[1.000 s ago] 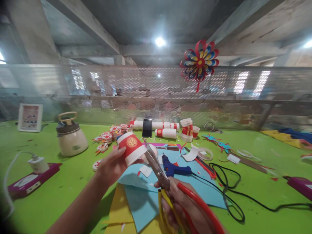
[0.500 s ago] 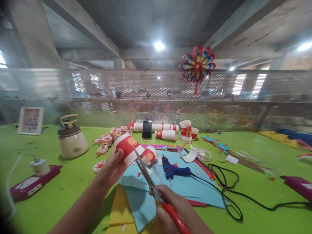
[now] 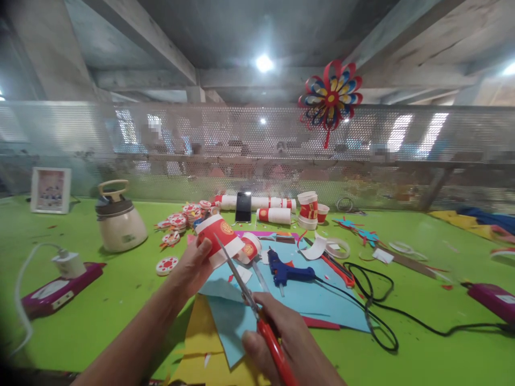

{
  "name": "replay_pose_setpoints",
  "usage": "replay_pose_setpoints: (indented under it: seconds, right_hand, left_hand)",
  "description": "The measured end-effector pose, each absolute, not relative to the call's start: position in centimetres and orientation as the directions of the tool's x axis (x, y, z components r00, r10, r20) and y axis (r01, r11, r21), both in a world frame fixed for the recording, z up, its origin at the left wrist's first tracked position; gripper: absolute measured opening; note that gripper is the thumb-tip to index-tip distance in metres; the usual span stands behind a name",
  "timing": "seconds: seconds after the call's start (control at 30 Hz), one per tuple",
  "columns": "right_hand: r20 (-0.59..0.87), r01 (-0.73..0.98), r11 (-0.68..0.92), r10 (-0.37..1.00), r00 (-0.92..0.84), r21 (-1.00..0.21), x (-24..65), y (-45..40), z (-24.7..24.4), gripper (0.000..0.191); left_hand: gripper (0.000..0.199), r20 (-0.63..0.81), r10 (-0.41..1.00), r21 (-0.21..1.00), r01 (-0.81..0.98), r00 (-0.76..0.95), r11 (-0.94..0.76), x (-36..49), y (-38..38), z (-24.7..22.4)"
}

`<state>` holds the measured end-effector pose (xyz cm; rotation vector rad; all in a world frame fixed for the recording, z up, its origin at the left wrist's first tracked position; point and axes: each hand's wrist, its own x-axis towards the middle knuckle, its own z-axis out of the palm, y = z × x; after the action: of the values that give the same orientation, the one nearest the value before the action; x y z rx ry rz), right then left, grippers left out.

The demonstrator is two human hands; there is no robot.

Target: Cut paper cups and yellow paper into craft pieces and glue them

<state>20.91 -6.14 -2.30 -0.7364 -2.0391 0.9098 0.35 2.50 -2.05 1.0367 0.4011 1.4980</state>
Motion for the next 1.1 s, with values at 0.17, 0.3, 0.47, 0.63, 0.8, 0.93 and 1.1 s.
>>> replay_pose_setpoints:
  seconds: [0.17, 0.3, 0.47, 0.63, 0.8, 0.93, 1.1]
  right_hand:
    - [0.442, 0.181, 0.6, 0.731, -0.52, -0.779, 20.7, -6.0, -2.5, 0.046]
    - [0.469, 0.189, 0.624, 0.723, -0.507, -0.758, 20.4, -6.2, -2.5, 0.048]
    - [0.5, 0.237, 0.63, 0.75, -0.434, -0.739, 19.9, -6.5, -2.7, 0.044]
    - [0.506, 0.318, 0.653, 0.744, -0.435, -0.687, 19.9, -6.5, -2.9, 0.045]
    - [0.502, 0.37, 0.653, 0.751, -0.429, -0.661, 20.0, -6.8, -2.5, 0.042]
    - [0.501, 0.409, 0.651, 0.757, -0.42, -0.64, 20.1, -7.1, -2.6, 0.042]
    - [0.464, 0.376, 0.625, 0.77, -0.437, -0.684, 20.2, -7.0, -3.0, 0.045]
  left_hand:
    - [0.057, 0.356, 0.927, 0.764, -0.608, 0.118, -0.216, 0.4, 2.5, -2.0]
    - [0.059, 0.35, 0.928, 0.767, -0.609, 0.128, -0.205, 0.5, 2.5, -1.9]
    - [0.055, 0.345, 0.93, 0.762, -0.616, 0.125, -0.2, 0.7, 2.3, -1.7]
    - [0.054, 0.332, 0.935, 0.762, -0.619, 0.124, -0.188, 0.8, 2.1, -1.6]
    - [0.053, 0.292, 0.949, 0.763, -0.627, 0.118, -0.157, 0.9, 1.9, -1.5]
    - [0.044, 0.275, 0.954, 0.734, -0.667, 0.121, -0.126, 0.8, 1.6, -1.0]
    - [0.031, 0.303, 0.944, 0.67, -0.733, 0.129, -0.115, 0.4, 1.6, -0.7]
